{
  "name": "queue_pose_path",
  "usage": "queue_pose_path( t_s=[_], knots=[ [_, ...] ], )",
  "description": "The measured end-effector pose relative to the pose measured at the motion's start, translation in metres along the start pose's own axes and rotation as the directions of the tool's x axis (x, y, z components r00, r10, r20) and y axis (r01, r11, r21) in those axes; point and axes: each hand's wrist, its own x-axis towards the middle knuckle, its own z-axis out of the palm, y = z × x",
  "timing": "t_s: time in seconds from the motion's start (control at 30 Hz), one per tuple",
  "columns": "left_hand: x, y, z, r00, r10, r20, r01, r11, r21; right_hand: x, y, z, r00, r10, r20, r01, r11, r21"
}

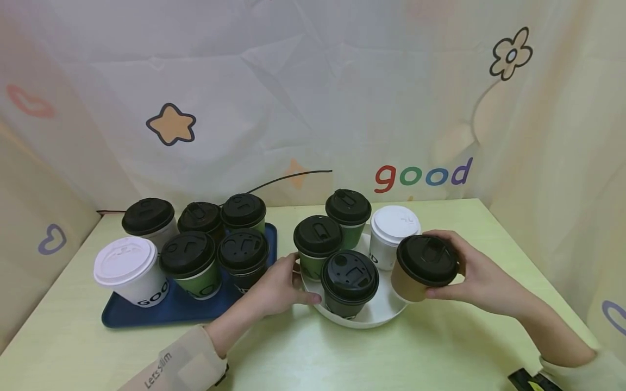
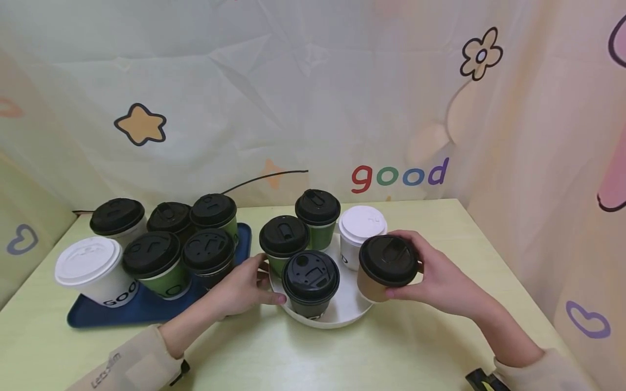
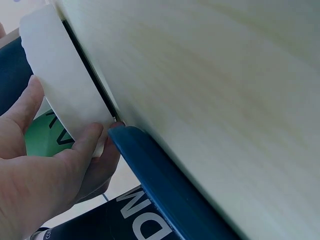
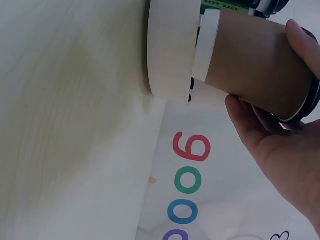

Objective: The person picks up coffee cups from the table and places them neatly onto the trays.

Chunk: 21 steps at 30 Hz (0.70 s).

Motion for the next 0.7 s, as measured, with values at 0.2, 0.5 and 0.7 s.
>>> queue_pose_path(
  t_s=[0.2, 0.5, 0.7],
  knots=[
    [0.000, -0.001, 0.000, 1.000, -0.020, 0.008, 0.020, 1.000, -0.005, 0.004, 0.001, 0.006, 0.999, -0.007, -0.042, 0.007, 1.000, 0.002],
    [0.000, -0.001, 0.000, 1.000, -0.015, 0.004, 0.015, 1.000, -0.008, 0.004, -0.003, 0.015, 0.999, -0.009, -0.038, 0.010, 1.000, 0.025],
    [0.001, -0.001, -0.001, 1.000, 0.004, 0.007, -0.004, 1.000, -0.014, 0.001, -0.007, 0.021, 0.999, -0.029, -0.034, 0.030, 0.999, 0.032]
  ],
)
